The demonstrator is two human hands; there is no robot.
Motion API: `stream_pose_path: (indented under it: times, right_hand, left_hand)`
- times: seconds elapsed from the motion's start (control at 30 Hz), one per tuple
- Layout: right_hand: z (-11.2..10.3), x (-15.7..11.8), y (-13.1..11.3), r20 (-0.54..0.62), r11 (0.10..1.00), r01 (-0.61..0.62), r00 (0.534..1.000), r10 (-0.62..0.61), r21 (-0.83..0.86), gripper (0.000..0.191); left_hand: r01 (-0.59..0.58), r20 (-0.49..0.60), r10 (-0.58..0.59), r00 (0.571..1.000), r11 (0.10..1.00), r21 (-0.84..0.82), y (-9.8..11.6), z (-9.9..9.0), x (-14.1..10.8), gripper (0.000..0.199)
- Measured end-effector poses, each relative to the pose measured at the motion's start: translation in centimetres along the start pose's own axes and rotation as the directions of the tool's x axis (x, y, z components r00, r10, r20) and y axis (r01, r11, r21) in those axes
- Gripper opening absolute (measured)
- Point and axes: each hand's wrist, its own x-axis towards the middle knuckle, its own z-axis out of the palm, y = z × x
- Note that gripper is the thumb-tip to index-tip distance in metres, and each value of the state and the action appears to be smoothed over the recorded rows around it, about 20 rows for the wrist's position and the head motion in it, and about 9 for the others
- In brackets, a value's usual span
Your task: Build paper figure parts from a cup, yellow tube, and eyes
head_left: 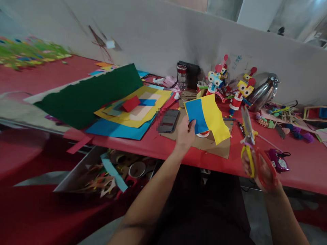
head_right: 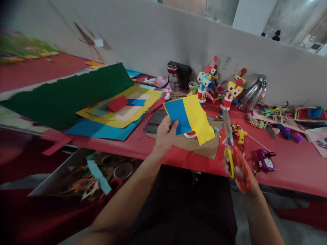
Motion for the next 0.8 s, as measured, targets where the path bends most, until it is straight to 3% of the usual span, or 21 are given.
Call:
stream_pose_path:
  times: [0.07,0.27,0.5,0.63,0.8]
  right_hand:
    - [1.2,-1.6,0.4,0.116,0.996,-0.047,0.993,0.038,0.077,0.066]
    - [3.8,-2.6,1.9,0.222,0.983,-0.137,0.969,0.107,0.125,0.069]
    - [4.4,-1.6,2.3,0.126,0.969,-0.146,0.984,0.122,0.201,0.061]
    - [4.7,-0.9,2.2,0.161,0.956,-0.159,0.980,0.121,0.248,0.056]
    - [4.6,-0.8,2.1,0.145,0.961,-0.165,0.980,0.134,0.220,0.058]
  left_hand:
    - [-0.032,-0.038,0.034,0.999,0.997,0.065,0.2,0.3,0.7,0.006]
    - [-0.014,-0.036,0.016,0.999,0.998,0.063,0.6,1.4,1.0,0.006]
    - [0.074,0.062,-0.071,0.996,0.996,-0.040,1.4,2.9,-1.4,0.005]
    - [0.164,0.130,-0.151,0.980,0.982,-0.093,1.7,3.3,-2.4,0.007]
    - [0.173,0.119,-0.157,0.980,0.976,-0.132,1.8,3.4,-2.8,0.007]
